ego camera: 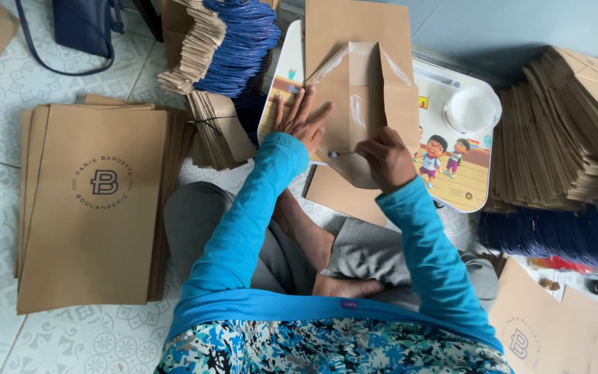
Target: Manually folding and gluing brown paper bags at a workspace on the floor.
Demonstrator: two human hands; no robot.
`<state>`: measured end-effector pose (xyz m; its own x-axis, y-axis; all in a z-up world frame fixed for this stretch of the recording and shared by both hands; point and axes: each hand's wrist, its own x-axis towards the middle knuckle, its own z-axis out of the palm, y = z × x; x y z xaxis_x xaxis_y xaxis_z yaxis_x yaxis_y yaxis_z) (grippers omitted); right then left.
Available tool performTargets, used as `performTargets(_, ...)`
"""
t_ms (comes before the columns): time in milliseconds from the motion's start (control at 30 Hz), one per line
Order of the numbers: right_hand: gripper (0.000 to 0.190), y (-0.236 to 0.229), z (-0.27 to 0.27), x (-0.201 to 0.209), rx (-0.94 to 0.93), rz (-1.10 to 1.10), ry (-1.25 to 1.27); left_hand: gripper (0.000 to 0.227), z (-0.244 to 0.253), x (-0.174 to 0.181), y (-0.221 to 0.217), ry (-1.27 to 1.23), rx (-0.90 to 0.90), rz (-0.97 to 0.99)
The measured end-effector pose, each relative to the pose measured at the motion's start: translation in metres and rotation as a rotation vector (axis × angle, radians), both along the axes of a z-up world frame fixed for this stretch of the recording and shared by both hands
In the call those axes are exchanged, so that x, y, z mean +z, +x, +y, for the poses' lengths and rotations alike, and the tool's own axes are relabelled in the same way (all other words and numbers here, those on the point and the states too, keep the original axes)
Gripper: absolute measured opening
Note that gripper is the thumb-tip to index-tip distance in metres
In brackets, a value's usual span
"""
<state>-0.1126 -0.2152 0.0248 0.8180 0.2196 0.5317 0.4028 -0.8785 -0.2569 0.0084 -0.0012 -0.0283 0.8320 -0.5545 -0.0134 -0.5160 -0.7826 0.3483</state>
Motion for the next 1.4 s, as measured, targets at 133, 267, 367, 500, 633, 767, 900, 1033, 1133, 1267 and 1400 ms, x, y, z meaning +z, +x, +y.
performTargets(133, 0.01, -0.036, -0.043, 0.011, -0.032, 0.065, -0.099, 0.058, 0.0, -0.006, 0.004, 0.006, -0.014, -0.034)
performTargets(267, 0.014, -0.047, -0.103, 0.072, -0.206, 0.011, 0.048, 0.058, -0.001, -0.018, 0.006, -0.104, -0.026, -0.164)
performTargets(367, 0.014, -0.035, -0.177, 0.079, -0.365, -0.08, -0.023, 0.06, 0.0, -0.033, 0.011, -0.221, -0.034, -0.292)
performTargets(500, 0.015, 0.003, -0.269, 0.04, -0.459, 0.019, -0.255, 0.057, 0.007, -0.03, 0.022, -0.358, -0.083, -0.26)
performTargets(633, 0.039, 0.068, -0.226, 0.014, -0.434, 0.007, -0.253, 0.042, -0.009, -0.03, 0.087, -0.112, -0.018, -0.075)
performTargets(767, 0.077, 0.111, -0.158, -0.031, -0.197, 0.274, 0.124, 0.06, -0.024, 0.03, 0.082, -0.069, 0.197, 0.035)
performTargets(900, 0.091, 0.136, -0.153, -0.041, -0.142, 0.329, -0.02, 0.046, -0.036, 0.066, 0.078, -0.034, 0.22, 0.101)
performTargets(1033, 0.068, 0.137, -0.153, -0.029, -0.174, 0.435, -0.024, 0.054, -0.045, 0.041, 0.096, -0.021, 0.181, 0.08)
performTargets(1133, 0.053, 0.143, -0.157, -0.035, -0.194, 0.507, 0.096, 0.06, -0.047, 0.027, 0.106, 0.007, 0.139, 0.065)
performTargets(1267, 0.058, 0.141, -0.164, -0.046, -0.094, 0.477, 0.178, 0.049, -0.044, 0.018, 0.107, -0.022, 0.068, 0.075)
performTargets(1400, 0.083, 0.118, -0.163, -0.026, -0.011, 0.548, 0.226, 0.044, -0.037, 0.022, 0.095, -0.034, -0.023, -0.015)
